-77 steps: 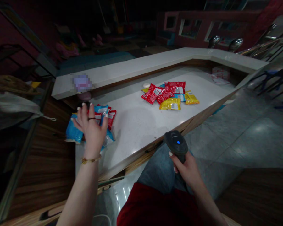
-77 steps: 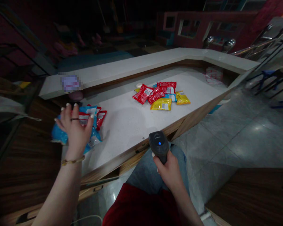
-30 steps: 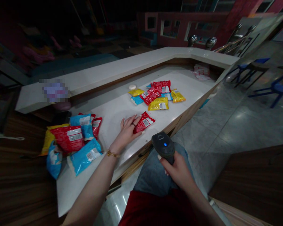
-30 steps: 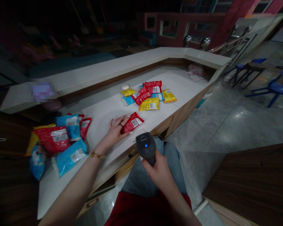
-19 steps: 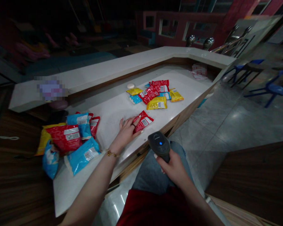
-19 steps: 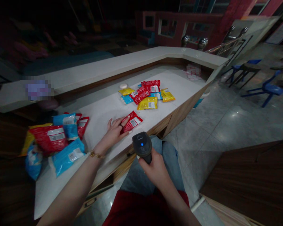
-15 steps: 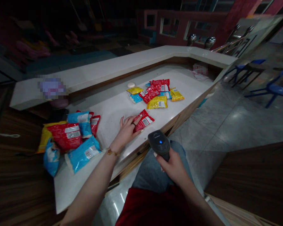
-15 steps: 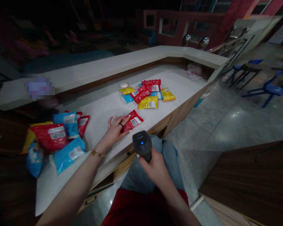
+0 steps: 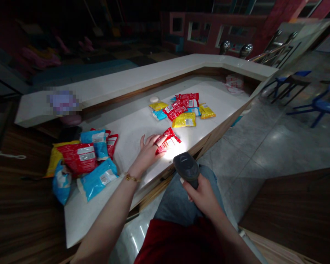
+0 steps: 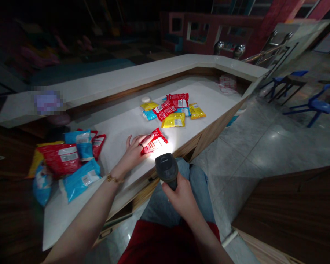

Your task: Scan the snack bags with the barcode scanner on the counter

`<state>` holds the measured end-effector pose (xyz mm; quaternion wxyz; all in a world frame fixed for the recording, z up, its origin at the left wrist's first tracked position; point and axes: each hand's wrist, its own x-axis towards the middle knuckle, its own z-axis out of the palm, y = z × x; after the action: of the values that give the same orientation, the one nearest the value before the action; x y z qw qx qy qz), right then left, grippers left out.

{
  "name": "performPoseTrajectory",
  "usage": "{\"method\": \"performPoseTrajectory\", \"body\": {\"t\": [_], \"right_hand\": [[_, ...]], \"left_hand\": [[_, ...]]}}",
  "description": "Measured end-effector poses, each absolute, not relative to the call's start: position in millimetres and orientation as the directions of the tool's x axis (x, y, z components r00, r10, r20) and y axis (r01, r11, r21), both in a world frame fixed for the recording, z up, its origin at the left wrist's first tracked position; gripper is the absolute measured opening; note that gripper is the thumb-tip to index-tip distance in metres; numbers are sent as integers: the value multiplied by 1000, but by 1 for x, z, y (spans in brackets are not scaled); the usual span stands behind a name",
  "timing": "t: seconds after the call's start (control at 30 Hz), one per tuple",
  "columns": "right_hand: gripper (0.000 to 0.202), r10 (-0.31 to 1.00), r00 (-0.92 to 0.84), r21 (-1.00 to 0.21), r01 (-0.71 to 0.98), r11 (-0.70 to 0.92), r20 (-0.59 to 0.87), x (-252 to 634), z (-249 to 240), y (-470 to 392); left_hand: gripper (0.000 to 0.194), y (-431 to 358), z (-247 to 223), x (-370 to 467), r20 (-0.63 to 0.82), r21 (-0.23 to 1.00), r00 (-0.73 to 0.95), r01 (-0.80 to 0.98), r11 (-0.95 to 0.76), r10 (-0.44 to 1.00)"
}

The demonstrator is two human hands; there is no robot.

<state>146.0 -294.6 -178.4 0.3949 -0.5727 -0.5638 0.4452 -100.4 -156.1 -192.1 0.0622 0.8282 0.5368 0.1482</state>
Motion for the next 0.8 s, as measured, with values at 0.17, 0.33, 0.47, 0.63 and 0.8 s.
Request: {"method": "performPoseTrajectory", "body": {"t": [0.17, 0.33, 0.47, 0.63, 0.8], "right_hand": [[21, 991, -50, -972, 208, -113, -125, 146, -180, -296], [27, 991, -40, -973, 196, -120, -130, 149, -180, -297], [28, 991, -37, -971, 206, -121, -131, 153, -178, -298], [30, 989, -39, -973, 185, -136, -145, 153, -174, -297], [31, 985, -47, -970, 187, -155, -166, 154, -174, -295]], "left_hand": [[67, -157, -193, -99, 206, 265, 394, 858, -439, 895], [63, -160, -179, -109, 266, 229, 248, 922, -311, 931], [62, -165, -160, -132, 425, 234, -152, 971, 54, 892], [64, -171, -155, -144, 491, 239, -241, 961, 136, 837], [62, -165, -167, -126, 395, 217, -119, 976, 33, 911]]}}
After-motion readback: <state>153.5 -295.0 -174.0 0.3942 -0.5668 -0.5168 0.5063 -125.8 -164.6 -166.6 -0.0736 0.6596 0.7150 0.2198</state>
